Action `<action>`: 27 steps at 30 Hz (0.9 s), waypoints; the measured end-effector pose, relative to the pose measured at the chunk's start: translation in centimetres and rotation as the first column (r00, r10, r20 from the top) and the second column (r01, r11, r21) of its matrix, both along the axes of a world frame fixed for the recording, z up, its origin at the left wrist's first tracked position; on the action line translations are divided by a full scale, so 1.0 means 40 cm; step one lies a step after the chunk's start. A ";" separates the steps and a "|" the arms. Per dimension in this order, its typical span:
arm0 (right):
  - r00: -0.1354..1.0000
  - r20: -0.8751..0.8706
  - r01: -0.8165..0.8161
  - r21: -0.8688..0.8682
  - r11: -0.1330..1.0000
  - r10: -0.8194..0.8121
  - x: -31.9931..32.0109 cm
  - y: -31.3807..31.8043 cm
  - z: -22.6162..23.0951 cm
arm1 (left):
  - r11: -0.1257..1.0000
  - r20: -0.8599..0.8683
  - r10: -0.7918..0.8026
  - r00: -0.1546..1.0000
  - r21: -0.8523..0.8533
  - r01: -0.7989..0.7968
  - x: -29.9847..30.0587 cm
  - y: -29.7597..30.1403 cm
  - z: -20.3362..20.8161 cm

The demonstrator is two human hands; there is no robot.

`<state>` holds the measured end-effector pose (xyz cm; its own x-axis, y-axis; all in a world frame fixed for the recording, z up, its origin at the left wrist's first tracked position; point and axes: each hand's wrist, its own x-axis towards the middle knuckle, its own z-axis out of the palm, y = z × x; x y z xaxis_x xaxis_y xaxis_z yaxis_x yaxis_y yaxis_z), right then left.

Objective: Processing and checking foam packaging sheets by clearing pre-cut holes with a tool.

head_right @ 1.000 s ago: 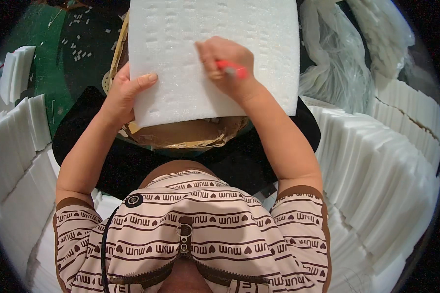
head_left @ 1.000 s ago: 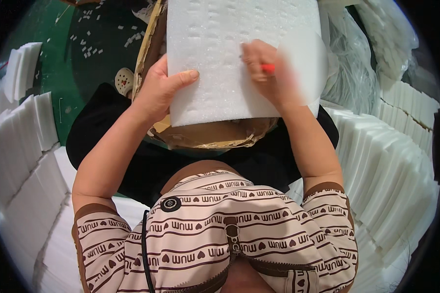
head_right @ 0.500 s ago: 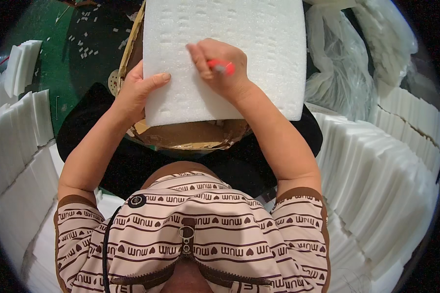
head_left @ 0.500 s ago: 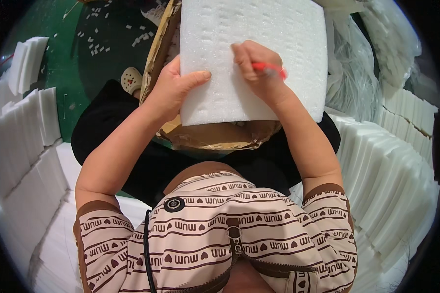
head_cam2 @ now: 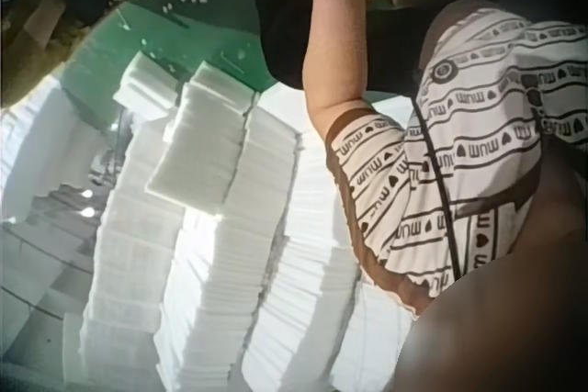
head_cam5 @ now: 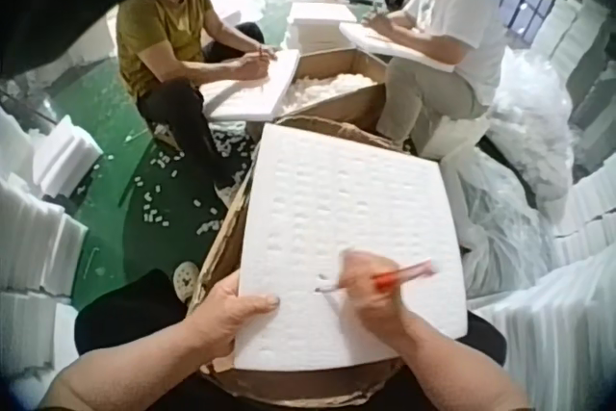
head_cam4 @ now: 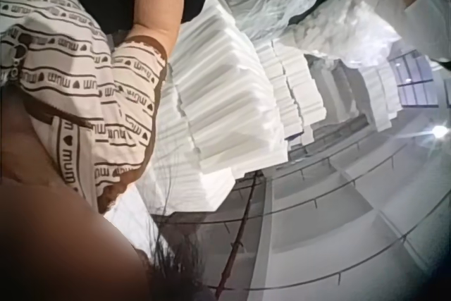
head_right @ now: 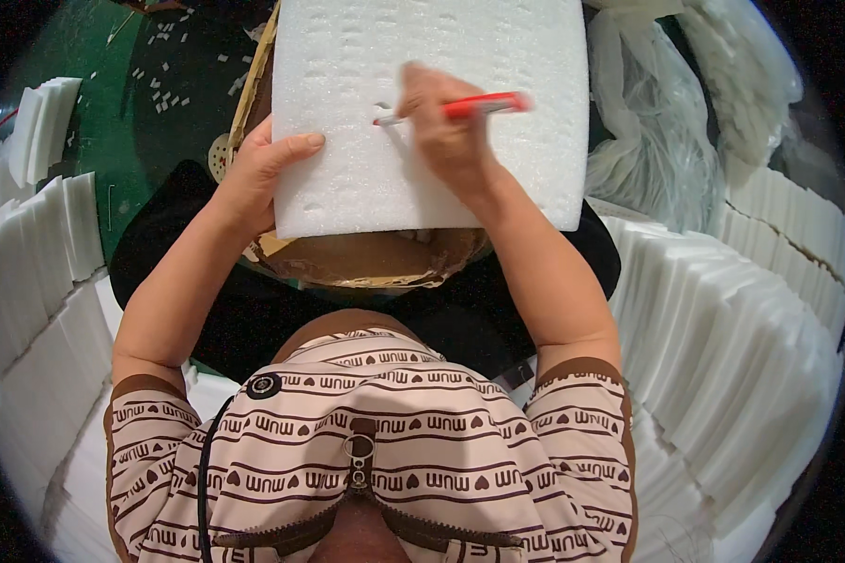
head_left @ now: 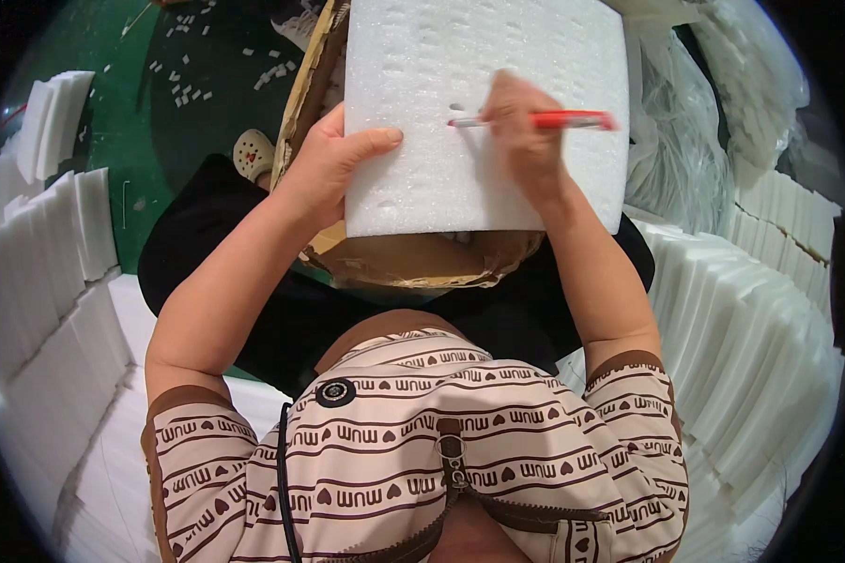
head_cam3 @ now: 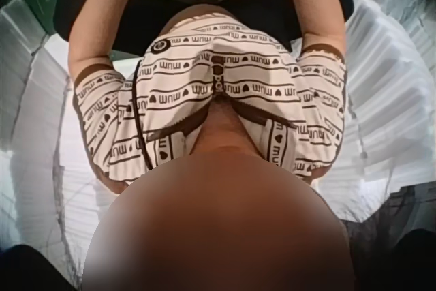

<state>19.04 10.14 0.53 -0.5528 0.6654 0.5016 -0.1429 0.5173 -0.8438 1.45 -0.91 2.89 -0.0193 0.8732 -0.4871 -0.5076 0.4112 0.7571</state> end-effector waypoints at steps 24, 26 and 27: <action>0.981 0.007 0.194 -0.128 0.973 -0.195 0.066 0.031 0.009 | 0.998 -0.055 -0.019 0.998 0.053 0.022 -0.009 0.004 0.006; 0.989 -0.003 0.149 -0.119 0.982 -0.150 0.057 0.017 0.003 | 0.998 -0.070 -0.017 0.997 0.056 0.021 -0.008 0.004 0.004; 0.994 -0.016 0.106 -0.106 0.989 -0.109 0.050 0.007 0.001 | 0.998 -0.087 -0.019 0.996 0.063 0.025 -0.006 0.005 0.003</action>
<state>21.06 10.41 0.58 -0.4649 0.7701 0.4369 -0.1103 0.4392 -0.8916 1.22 -0.72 3.03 -0.0396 0.9031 -0.4276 -0.4305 0.3708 0.8229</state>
